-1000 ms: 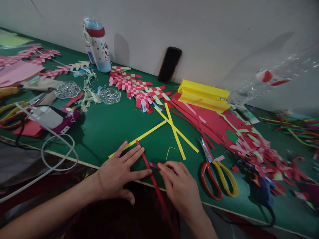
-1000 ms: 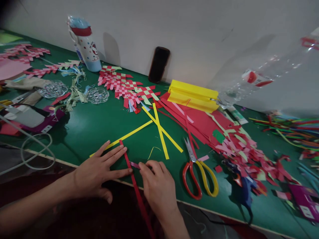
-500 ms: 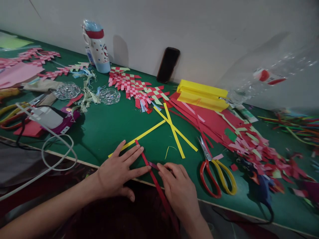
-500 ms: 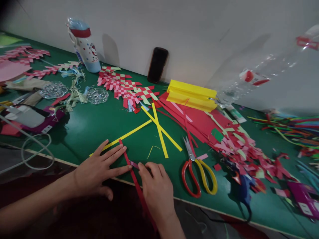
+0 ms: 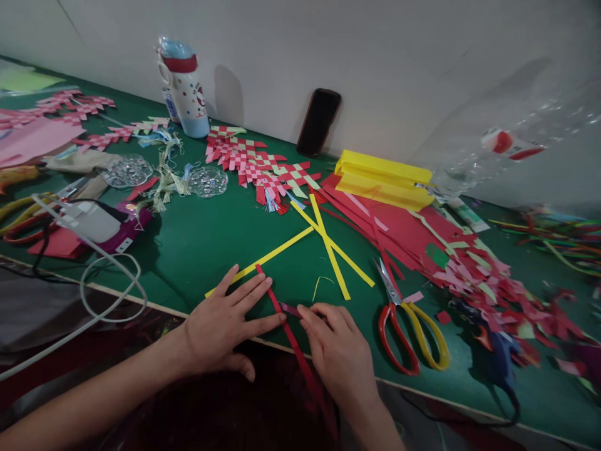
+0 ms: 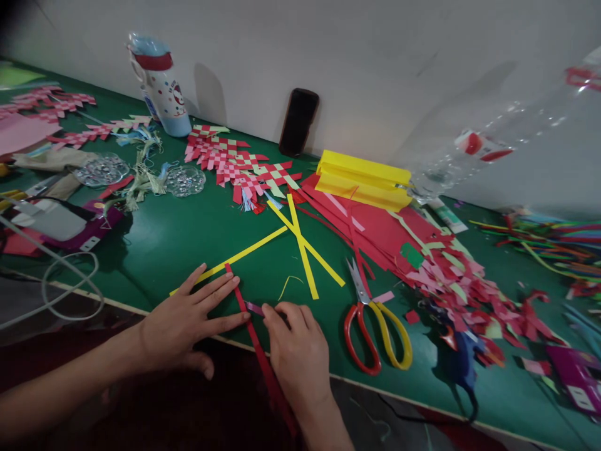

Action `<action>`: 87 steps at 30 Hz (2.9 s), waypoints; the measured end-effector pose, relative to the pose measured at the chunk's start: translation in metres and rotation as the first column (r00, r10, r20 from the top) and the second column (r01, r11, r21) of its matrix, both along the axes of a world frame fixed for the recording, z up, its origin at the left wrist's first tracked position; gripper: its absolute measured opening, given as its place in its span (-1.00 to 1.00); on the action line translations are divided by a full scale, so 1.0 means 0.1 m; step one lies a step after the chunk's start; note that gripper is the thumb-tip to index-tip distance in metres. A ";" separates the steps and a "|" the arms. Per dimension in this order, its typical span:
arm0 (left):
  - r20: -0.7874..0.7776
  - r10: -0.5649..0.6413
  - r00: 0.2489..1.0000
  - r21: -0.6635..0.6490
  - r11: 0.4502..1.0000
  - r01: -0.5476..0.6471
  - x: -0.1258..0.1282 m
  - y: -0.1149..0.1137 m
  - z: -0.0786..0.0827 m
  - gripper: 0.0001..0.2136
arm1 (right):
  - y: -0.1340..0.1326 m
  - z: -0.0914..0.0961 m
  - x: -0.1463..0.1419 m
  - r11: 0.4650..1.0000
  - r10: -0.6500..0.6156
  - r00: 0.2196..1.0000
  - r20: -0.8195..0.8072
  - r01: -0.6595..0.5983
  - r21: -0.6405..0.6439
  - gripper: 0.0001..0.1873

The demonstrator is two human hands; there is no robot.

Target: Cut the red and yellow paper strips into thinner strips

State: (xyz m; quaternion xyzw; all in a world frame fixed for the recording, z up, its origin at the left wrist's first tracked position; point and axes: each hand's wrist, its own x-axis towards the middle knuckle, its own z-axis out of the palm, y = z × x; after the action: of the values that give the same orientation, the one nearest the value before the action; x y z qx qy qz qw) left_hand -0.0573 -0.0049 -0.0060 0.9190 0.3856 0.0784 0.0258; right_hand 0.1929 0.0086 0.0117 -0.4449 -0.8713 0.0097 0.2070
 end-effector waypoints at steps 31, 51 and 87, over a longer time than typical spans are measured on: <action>0.009 -0.008 1.000 -0.016 1.000 0.008 -0.01 0.01 -0.01 -0.08 | 0.07 -0.02 -0.09 1.000 -0.004 0.999 -0.048 0.003 -0.019 -0.74; 0.010 0.045 0.999 0.030 0.999 -0.045 -0.03 -0.07 0.04 -0.07 | 0.02 0.01 -0.02 0.999 0.030 0.999 -0.031 -0.031 -0.041 -0.73; 0.046 0.023 0.999 0.029 0.999 -0.024 -0.07 -0.03 -0.02 -0.08 | 0.08 -0.03 -0.09 0.999 0.037 0.998 -0.051 -0.038 -0.026 -0.75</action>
State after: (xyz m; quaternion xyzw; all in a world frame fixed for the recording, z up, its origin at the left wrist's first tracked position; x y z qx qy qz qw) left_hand -0.0638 -0.0082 -0.0078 0.9127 0.3943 0.1055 0.0201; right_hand 0.1839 0.0161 0.0088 -0.4309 -0.8737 0.0364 0.2228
